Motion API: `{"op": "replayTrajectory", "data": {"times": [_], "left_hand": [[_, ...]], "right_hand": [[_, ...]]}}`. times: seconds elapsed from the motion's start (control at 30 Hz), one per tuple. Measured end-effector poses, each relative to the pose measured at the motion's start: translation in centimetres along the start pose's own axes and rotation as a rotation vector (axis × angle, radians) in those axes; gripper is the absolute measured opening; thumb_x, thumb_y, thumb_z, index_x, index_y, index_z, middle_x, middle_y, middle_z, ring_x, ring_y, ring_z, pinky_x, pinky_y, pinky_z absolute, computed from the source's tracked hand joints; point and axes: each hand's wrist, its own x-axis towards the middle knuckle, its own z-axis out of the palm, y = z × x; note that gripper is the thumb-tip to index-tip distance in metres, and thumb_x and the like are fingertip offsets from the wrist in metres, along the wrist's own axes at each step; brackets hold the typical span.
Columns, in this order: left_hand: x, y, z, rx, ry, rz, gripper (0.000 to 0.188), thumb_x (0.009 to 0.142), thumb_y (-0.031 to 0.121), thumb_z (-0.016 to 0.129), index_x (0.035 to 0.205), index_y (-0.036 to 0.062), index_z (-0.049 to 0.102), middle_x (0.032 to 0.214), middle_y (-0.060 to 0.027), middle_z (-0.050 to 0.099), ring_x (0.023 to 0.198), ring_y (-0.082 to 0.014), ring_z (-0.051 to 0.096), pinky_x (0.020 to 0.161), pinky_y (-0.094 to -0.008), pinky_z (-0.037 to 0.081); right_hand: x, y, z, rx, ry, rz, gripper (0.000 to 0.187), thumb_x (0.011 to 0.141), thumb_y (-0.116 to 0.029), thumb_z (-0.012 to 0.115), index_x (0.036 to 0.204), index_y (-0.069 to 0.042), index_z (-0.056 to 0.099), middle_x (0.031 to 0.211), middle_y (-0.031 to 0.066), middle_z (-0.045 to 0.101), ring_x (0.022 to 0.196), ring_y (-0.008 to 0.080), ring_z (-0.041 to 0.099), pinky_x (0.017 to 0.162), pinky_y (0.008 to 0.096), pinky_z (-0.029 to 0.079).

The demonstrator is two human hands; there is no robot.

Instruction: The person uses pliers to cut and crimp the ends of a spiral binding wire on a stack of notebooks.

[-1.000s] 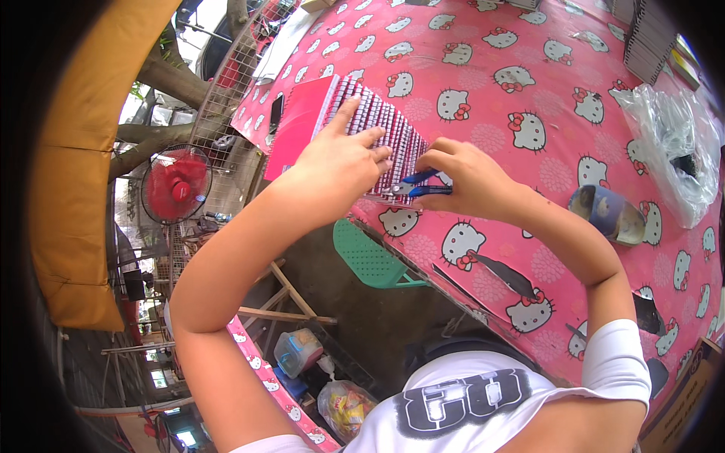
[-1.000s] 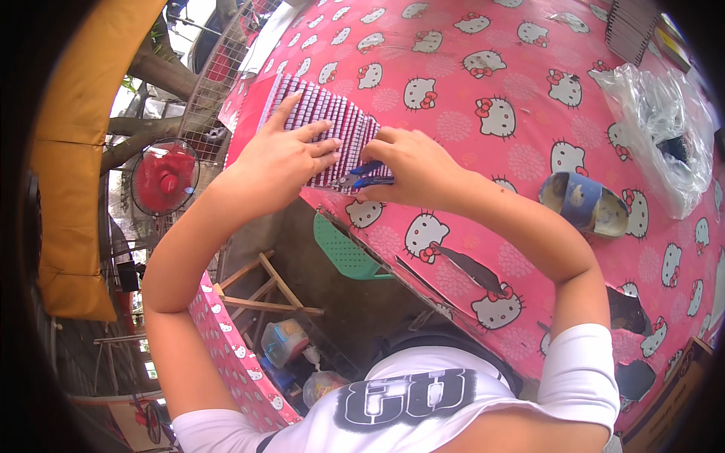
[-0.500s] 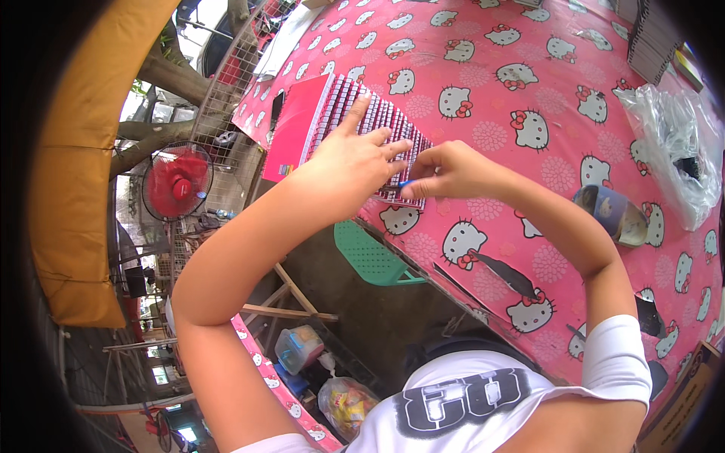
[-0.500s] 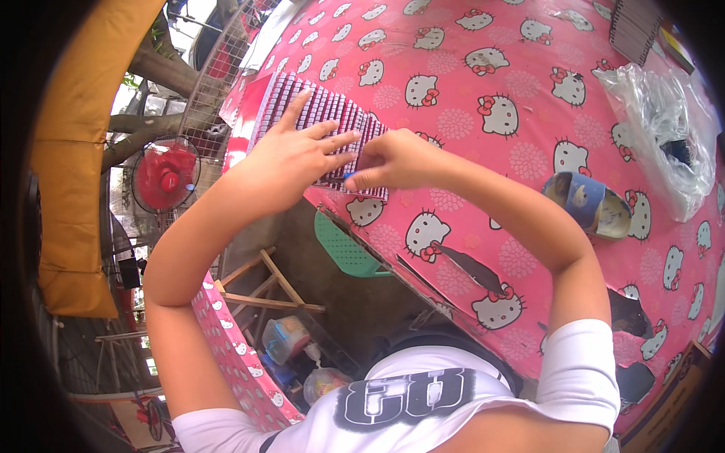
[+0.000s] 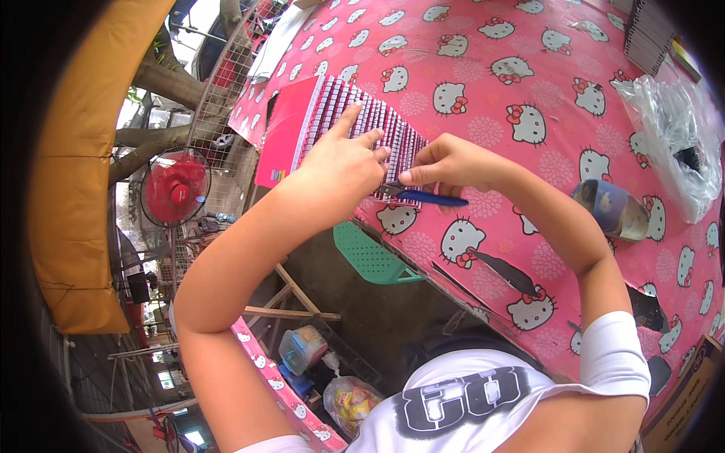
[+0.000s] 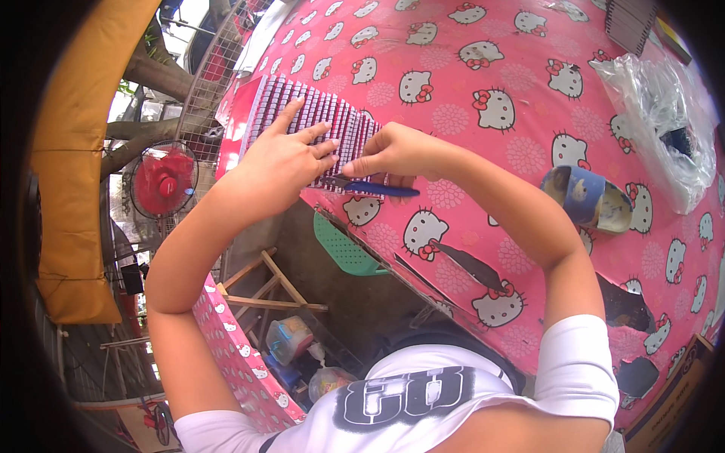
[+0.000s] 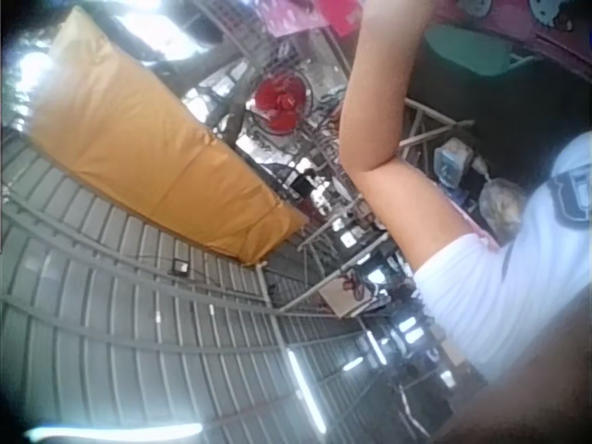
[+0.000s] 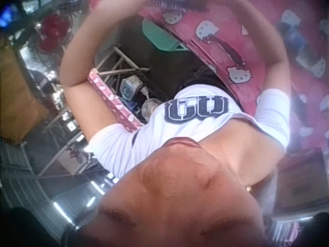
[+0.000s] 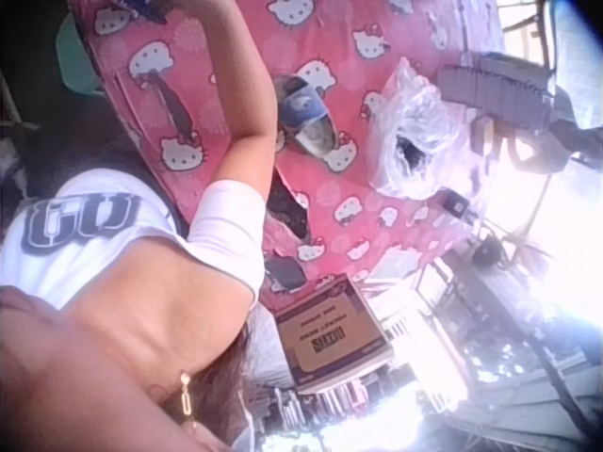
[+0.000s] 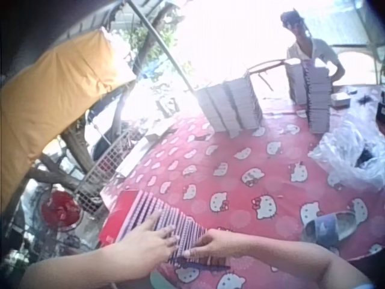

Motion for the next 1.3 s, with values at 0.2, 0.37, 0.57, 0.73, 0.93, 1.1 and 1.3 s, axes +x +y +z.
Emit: {"op": "replayTrajectory", "data": {"times": [0.2, 0.37, 0.57, 0.73, 0.93, 1.1, 1.3], "left_hand": [[-0.3, 0.4, 0.5, 0.037, 0.009, 0.008, 0.047, 0.08, 0.012, 0.06, 0.127, 0.0154, 0.061, 0.138, 0.0006, 0.053, 0.137, -0.0204, 0.038, 0.117, -0.0565, 0.01], [0.0, 0.4, -0.1, 0.051, -0.082, -0.01, 0.047, 0.081, 0.011, 0.059, 0.128, 0.0156, 0.06, 0.137, 0.0007, 0.054, 0.137, -0.0206, 0.038, 0.117, -0.0565, 0.01], [0.0, 0.4, -0.3, 0.028, -0.065, -0.006, 0.044, 0.08, 0.009, 0.059, 0.124, 0.0147, 0.063, 0.135, 0.0, 0.056, 0.136, -0.0214, 0.04, 0.117, -0.0558, 0.011], [1.2, 0.6, -1.8, -0.001, -0.27, 0.006, 0.042, 0.079, 0.012, 0.061, 0.121, 0.0138, 0.065, 0.135, -0.0016, 0.055, 0.134, -0.0225, 0.041, 0.116, -0.0541, 0.016], [1.5, 1.5, 1.0, 0.004, -0.081, 0.006, 0.036, 0.08, 0.015, 0.062, 0.115, 0.0105, 0.066, 0.134, -0.0047, 0.056, 0.134, -0.0216, 0.041, 0.116, -0.0473, 0.022], [1.3, 1.4, 1.6, -0.051, 0.022, 0.004, 0.03, 0.079, 0.011, 0.06, 0.107, 0.0086, 0.07, 0.128, -0.0064, 0.061, 0.131, -0.0223, 0.045, 0.115, -0.046, 0.024], [1.6, 1.5, 0.9, -0.023, -0.065, 0.01, 0.032, 0.08, 0.012, 0.06, 0.111, 0.0091, 0.069, 0.129, -0.0049, 0.06, 0.132, -0.0218, 0.044, 0.114, -0.0462, 0.024]], "right_hand": [[-1.2, 1.0, 2.0, -0.417, 0.336, -0.375, 0.055, 0.076, -0.043, 0.077, 0.106, 0.001, 0.06, 0.091, 0.0152, 0.065, 0.084, 0.0277, 0.067, 0.072, 0.039, 0.053], [-1.1, 3.2, 2.5, -0.661, 0.483, -0.683, 0.053, 0.07, -0.035, 0.08, 0.107, -0.005, 0.057, 0.098, 0.0127, 0.058, 0.09, 0.0313, 0.06, 0.076, 0.0414, 0.048], [-0.1, 3.0, 2.7, -0.67, 0.496, -0.696, 0.043, 0.072, -0.034, 0.08, 0.096, -0.003, 0.063, 0.086, 0.0131, 0.062, 0.08, 0.0288, 0.063, 0.069, 0.0402, 0.05], [-0.3, -0.4, 1.1, 0.167, 0.011, 0.198, 0.038, 0.08, -0.037, 0.077, 0.081, 0.0, 0.066, 0.075, 0.0113, 0.066, 0.068, 0.0206, 0.065, 0.063, 0.0365, 0.051], [-1.0, 3.2, 2.5, -0.544, 0.434, -0.525, 0.05, 0.072, -0.043, 0.08, 0.098, -0.003, 0.065, 0.087, 0.0142, 0.062, 0.086, 0.0292, 0.063, 0.075, 0.0422, 0.05], [-0.6, 3.7, 3.2, -0.829, 0.684, -0.828, 0.043, 0.071, -0.038, 0.079, 0.094, -0.004, 0.064, 0.085, 0.0123, 0.059, 0.083, 0.0311, 0.06, 0.072, 0.0405, 0.049], [0.1, 1.9, 1.3, -0.125, 0.131, -0.018, 0.047, 0.075, -0.044, 0.078, 0.082, 0.001, 0.069, 0.073, 0.0138, 0.065, 0.07, 0.0251, 0.066, 0.066, 0.0359, 0.053]]}}
